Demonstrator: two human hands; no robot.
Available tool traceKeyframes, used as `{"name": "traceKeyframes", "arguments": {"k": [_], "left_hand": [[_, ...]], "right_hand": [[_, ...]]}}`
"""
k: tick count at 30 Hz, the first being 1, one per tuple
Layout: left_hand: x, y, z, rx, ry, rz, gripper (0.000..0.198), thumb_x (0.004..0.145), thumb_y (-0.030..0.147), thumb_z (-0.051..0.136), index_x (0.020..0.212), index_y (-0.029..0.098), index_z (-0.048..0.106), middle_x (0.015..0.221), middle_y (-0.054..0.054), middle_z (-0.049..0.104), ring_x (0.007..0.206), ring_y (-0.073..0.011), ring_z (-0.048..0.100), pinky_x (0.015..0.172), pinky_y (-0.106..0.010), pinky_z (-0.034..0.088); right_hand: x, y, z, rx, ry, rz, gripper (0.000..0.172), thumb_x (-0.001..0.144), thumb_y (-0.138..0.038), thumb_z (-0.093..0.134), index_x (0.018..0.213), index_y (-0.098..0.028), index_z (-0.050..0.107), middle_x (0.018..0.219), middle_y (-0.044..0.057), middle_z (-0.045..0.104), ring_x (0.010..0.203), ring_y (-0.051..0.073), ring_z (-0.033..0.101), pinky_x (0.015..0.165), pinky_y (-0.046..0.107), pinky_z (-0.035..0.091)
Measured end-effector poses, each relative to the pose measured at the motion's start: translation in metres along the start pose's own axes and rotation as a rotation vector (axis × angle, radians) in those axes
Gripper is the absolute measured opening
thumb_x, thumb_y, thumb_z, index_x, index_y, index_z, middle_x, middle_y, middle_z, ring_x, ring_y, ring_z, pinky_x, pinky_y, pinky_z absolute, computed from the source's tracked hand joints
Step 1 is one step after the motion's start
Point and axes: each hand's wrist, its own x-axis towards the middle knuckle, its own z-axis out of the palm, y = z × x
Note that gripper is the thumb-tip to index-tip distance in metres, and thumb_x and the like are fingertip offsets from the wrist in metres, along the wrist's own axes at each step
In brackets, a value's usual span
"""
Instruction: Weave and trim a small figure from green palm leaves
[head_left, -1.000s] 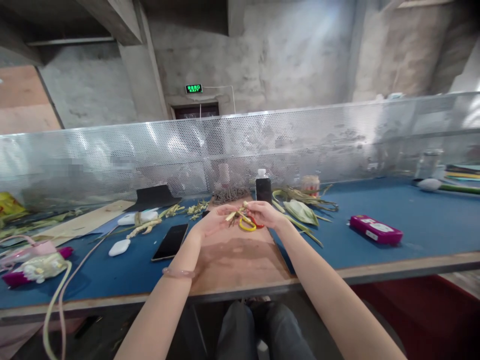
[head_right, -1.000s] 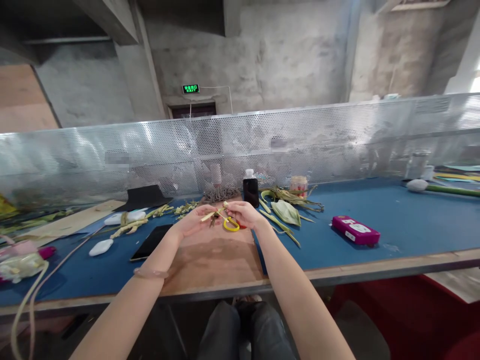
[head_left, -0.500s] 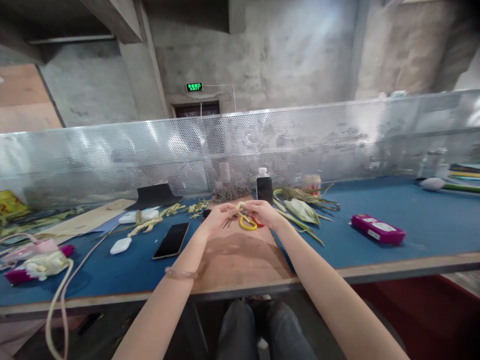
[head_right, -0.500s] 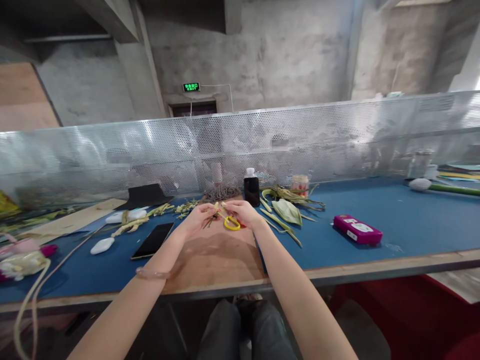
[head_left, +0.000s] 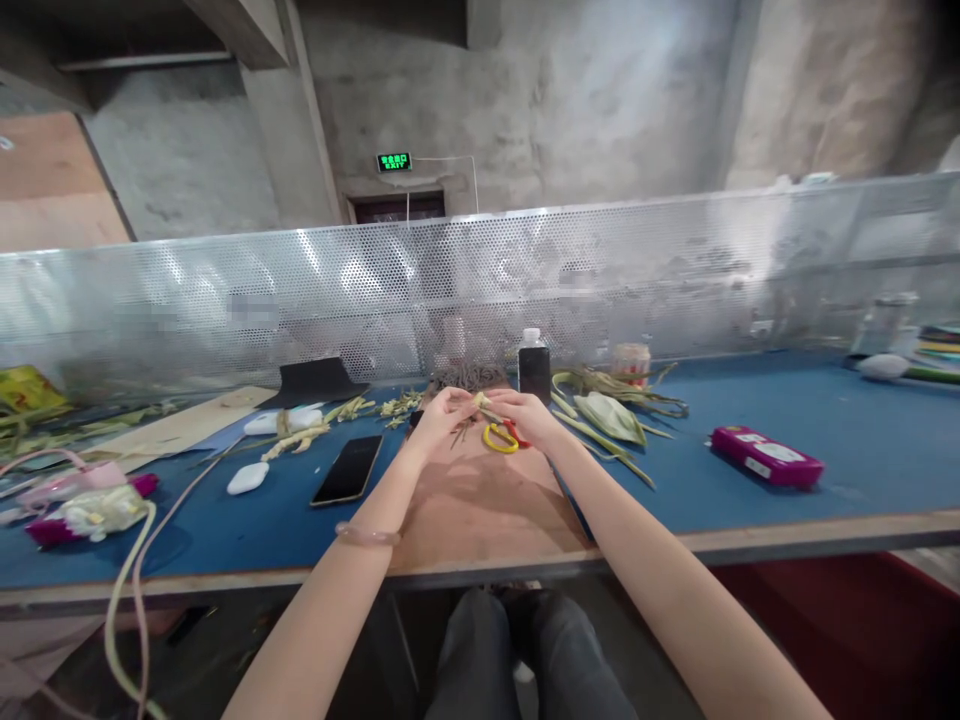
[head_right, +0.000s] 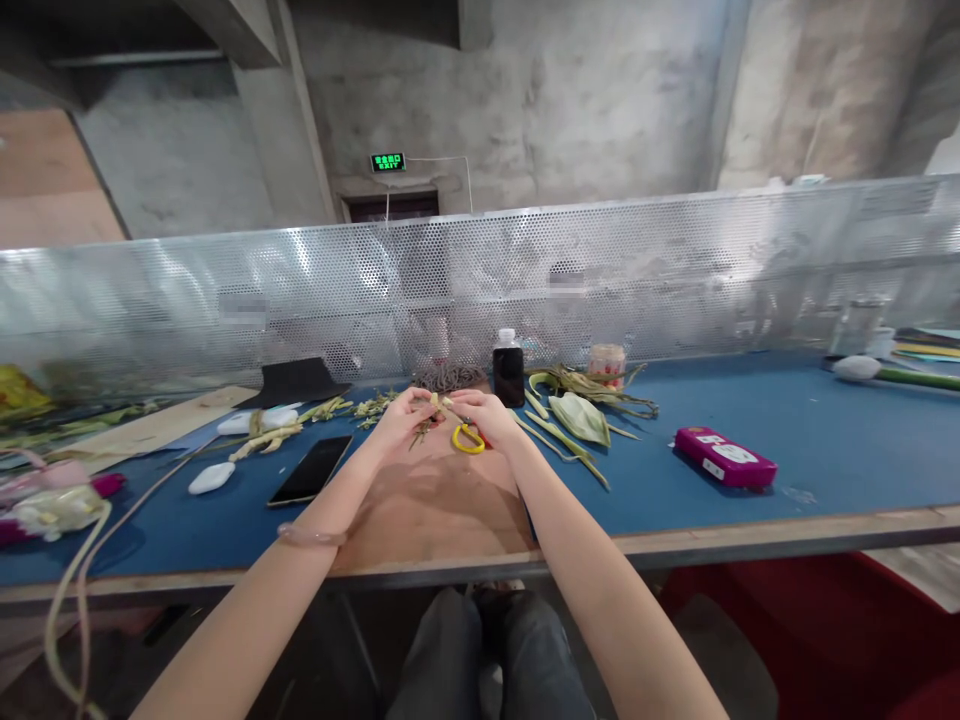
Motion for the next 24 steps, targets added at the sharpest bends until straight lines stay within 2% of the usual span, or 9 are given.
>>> {"name": "traceKeyframes", "arguments": {"k": [5,8,13,16,18,24], "left_hand": [[-0.003,0.005,0.005,-0.172,-0.052,0.000,0.033,0.064,0.035,0.076,0.077,0.012,0.055,0.068,-0.003,0.066,0.065,-0.0130,0.062,0.070,-0.027,0.047],[-0.005,0.007,0.006,-0.283,-0.122,-0.022,0.033,0.063,0.036,0.076,0.075,0.011,0.058,0.067,-0.004,0.065,0.063,-0.0123,0.061,0.070,-0.027,0.048],[-0.009,0.012,0.005,-0.356,-0.171,-0.093,0.028,0.066,0.026,0.076,0.086,0.012,0.062,0.074,-0.004,0.066,0.069,-0.0134,0.063,0.074,-0.030,0.050],[-0.009,0.013,0.005,-0.377,-0.155,-0.130,0.029,0.068,0.020,0.074,0.092,0.012,0.062,0.078,-0.004,0.066,0.070,-0.0129,0.063,0.074,-0.030,0.050],[-0.008,0.011,0.005,-0.382,-0.130,-0.138,0.026,0.067,0.019,0.074,0.089,0.011,0.061,0.076,-0.004,0.066,0.070,-0.0124,0.063,0.074,-0.029,0.051],[-0.002,0.004,0.004,-0.317,-0.012,-0.080,0.026,0.066,0.020,0.076,0.080,0.011,0.057,0.075,-0.004,0.066,0.069,-0.0120,0.063,0.074,-0.029,0.049]], "right_hand": [[-0.004,-0.010,0.003,0.019,0.054,-0.017,0.025,0.062,-0.038,0.075,0.077,-0.017,0.074,0.104,0.007,0.064,0.095,0.019,0.058,0.087,0.031,0.043],[-0.006,-0.016,0.004,0.036,0.087,-0.046,0.024,0.064,-0.037,0.074,0.079,-0.019,0.073,0.101,0.005,0.064,0.093,0.018,0.058,0.085,0.030,0.043],[-0.008,-0.016,0.006,0.007,-0.026,-0.086,0.022,0.065,-0.036,0.073,0.079,-0.019,0.073,0.100,0.004,0.064,0.094,0.018,0.058,0.084,0.029,0.043],[-0.010,-0.015,0.007,-0.029,-0.077,-0.069,0.023,0.067,-0.038,0.071,0.080,-0.019,0.073,0.094,0.004,0.066,0.088,0.017,0.059,0.082,0.029,0.043],[-0.010,-0.016,0.007,-0.040,-0.086,-0.065,0.024,0.067,-0.039,0.071,0.081,-0.019,0.072,0.090,0.004,0.067,0.085,0.017,0.059,0.081,0.030,0.043],[-0.011,-0.022,0.010,-0.167,0.003,-0.083,0.023,0.064,-0.040,0.072,0.076,-0.020,0.073,0.087,0.003,0.068,0.085,0.018,0.058,0.081,0.030,0.043]]}}
